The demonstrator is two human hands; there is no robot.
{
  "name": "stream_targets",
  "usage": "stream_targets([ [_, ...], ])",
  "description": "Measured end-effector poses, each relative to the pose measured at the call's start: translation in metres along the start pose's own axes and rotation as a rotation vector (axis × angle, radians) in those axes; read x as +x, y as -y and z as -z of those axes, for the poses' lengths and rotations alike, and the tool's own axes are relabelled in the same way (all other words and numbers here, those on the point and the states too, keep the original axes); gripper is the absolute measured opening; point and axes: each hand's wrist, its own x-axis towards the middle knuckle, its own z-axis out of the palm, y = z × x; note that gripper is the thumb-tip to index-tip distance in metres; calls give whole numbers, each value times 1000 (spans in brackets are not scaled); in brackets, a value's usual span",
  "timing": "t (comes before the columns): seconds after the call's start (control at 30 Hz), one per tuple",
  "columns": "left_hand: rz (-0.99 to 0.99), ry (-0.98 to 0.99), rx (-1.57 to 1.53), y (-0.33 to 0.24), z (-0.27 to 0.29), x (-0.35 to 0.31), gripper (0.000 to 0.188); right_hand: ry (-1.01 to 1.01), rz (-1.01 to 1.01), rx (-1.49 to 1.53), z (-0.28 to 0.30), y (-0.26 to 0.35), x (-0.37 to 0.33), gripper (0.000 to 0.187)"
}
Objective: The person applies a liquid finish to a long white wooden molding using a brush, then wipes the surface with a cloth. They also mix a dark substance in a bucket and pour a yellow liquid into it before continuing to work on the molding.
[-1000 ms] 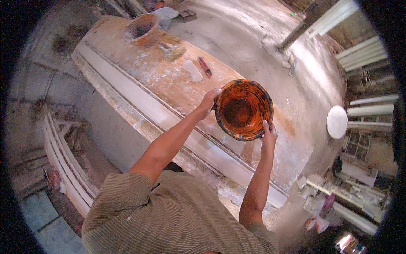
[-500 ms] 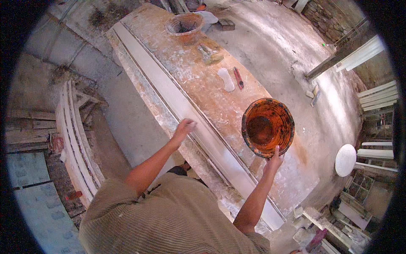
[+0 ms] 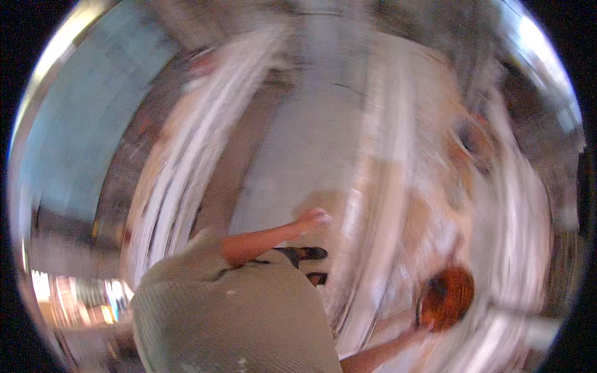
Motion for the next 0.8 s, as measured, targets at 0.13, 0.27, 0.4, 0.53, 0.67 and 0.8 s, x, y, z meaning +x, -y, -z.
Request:
stream_targets([
  [0.13, 60, -157, -78, 11, 35, -46, 38, -450, -127, -95, -55, 21, 12, 60],
  [0.27, 110, -334, -251, 46, 79, -97, 41, -334, -18, -124, -132, 19, 9, 58],
  [0.4, 115, -543, -134, 57, 150, -129, 36, -285, 34, -111, -209, 18, -11, 55],
  [0.53, 4, -971, -217, 84, 270, -174, 29, -294, 71, -31, -289, 12, -47, 53],
  [0.67, 53, -1541, 48, 195, 470, -262, 20, -321, 70, 190, -387, -7, -101, 52],
  [0.8, 509, -1749, 723, 241, 628, -378, 30, -255, 85, -108, -524, -19, -191, 39],
])
